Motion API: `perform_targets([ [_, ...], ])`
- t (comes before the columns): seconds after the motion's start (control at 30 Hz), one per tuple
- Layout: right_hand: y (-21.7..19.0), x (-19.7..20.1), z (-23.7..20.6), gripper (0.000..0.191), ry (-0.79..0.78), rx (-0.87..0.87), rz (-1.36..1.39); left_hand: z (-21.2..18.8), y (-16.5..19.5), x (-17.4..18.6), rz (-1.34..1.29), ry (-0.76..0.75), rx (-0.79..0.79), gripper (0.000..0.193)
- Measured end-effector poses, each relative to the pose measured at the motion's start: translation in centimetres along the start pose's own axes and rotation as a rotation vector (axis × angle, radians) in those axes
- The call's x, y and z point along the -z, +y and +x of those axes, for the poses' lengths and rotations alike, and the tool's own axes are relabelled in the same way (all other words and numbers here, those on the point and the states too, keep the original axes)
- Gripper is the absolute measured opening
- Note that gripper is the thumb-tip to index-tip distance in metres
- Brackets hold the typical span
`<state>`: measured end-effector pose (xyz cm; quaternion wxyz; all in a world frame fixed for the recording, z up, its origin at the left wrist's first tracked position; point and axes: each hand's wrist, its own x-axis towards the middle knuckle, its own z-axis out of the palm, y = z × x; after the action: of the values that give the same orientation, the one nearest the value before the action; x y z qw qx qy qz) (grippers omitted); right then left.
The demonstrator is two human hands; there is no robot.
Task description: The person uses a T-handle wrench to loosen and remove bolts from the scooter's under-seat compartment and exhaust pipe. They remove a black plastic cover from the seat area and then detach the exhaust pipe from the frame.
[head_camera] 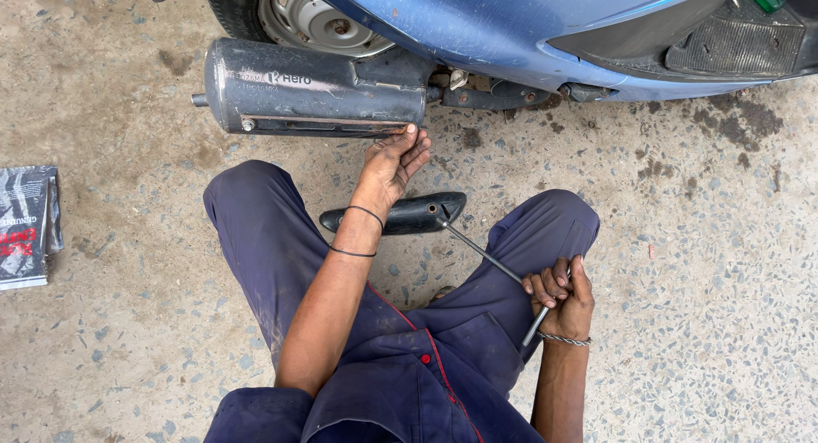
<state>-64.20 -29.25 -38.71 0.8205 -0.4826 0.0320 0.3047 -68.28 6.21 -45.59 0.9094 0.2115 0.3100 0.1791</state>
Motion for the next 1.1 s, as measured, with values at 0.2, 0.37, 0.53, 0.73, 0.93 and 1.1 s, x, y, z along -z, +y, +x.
perform_targets([
  [0.2, -0.1, 0.0, 0.0, 0.051, 0.004, 0.001, -0.002, -0.4, 0.1, -0.3, -0.131, -0.108, 0.023, 0.031],
  [0.37, 0.0, 0.1, 0.2, 0.051, 0.007, -0.009, 0.000, -0.3, -0.5, -0.1, -0.137, -0.075, 0.044, 0.035],
  [0.53, 0.0, 0.3, 0.2, 0.049, -0.005, -0.002, -0.001, 0.4, -0.9, 0.1, -0.027, 0.067, -0.002, 0.018],
  [0.73, 0.2, 0.4, 0.3, 0.050, -0.018, -0.010, 0.017, 0.7, -0.8, 0.7, -0.100, 0.039, 0.017, 0.017],
  [0.93, 0.2, 0.2, 0.3, 0.050, 0.007, -0.019, 0.026, 0.6, -2.1, 1.0, -0.200, -0.063, -0.042, 0.024],
  [1.1, 0.2, 0.2, 0.2, 0.049, 0.014, -0.012, 0.015, -0.1, -3.2, 0.8, -0.250, -0.130, -0.133, 0.029],
])
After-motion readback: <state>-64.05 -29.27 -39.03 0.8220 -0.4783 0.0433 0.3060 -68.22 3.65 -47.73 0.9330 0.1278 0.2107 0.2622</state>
